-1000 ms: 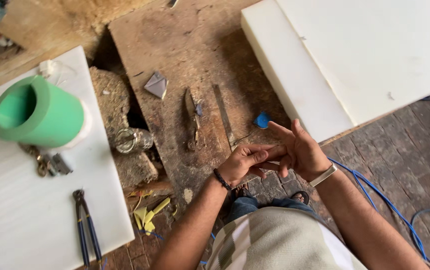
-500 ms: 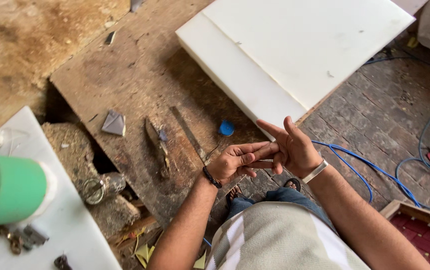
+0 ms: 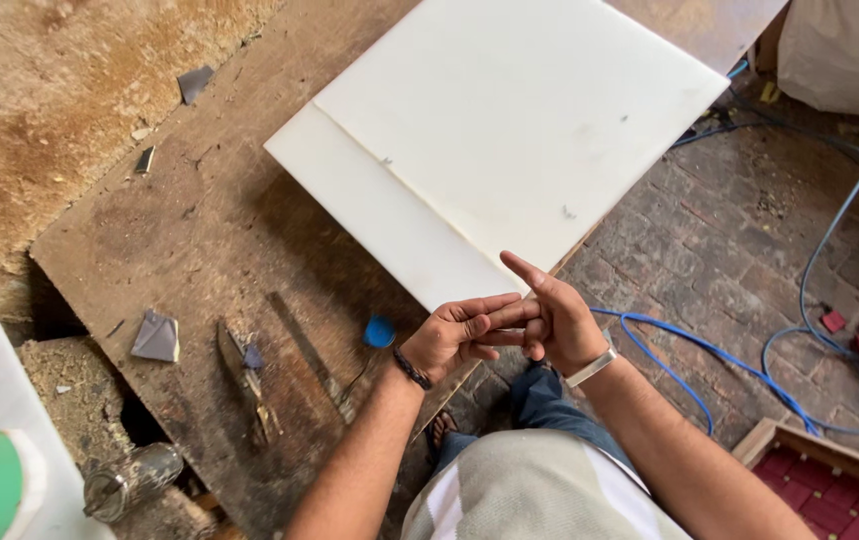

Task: The person measures a white foam board, applies adhesive from a spray gun to its edge, and joins it to another foam piece. They then press the seam to secure the bond and later cut yellow foam strips on a red woven frame using a knife.

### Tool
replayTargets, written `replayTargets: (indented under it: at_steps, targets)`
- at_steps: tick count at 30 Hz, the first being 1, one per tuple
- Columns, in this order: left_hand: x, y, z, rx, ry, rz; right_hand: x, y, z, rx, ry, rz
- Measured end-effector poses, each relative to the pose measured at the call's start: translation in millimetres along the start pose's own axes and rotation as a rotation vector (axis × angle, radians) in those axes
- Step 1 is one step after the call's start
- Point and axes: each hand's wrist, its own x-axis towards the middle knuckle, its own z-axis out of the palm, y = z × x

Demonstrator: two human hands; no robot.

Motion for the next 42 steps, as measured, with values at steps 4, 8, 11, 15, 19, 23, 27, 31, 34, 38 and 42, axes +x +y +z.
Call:
replayTargets:
  at_steps: [4,8,11,15,19,23,27,31,34,38,42]
  targets:
    - [72,0,8,-0.054,0.301,0.119,39,-34,-54,0.214,0.121,-0.11]
    - [121,0,11,-0.031,0.613,0.166,82,-67,-114,-0.263,0.397,-0.039]
    - [141,-4,13,0.082,0.771,0.105,104,-76,-147,-0.948,0.485,-0.05]
    - [152,-12,18,0.135,0.894,0.025,129,-63,-174,-1.367,0.436,-0.226]
    - [163,-16,20,0.153,1.006,-0.062,140,-50,-216,-1.067,0.544,-0.286]
    - [172,-17,12,0.134,1.049,-0.057,151,-76,-282,-0.398,0.625,-0.11]
    - [192,-24,3,0.485,1.105,-0.143,160,-99,-303,-0.653,0.605,-0.025]
    - [229,-36,-1,1.215,1.075,-0.009,158,-99,-286,-0.627,0.571,0.239]
    - [258,-40,-4,1.489,1.049,0.064,151,-95,-274,-0.497,0.576,0.327]
    - [274,-50,-11,1.704,1.029,0.06,148,-88,-265,-0.46,0.509,0.363]
    - [274,-50,-21,1.727,1.132,0.211,165,-89,-254,-0.305,0.523,0.377]
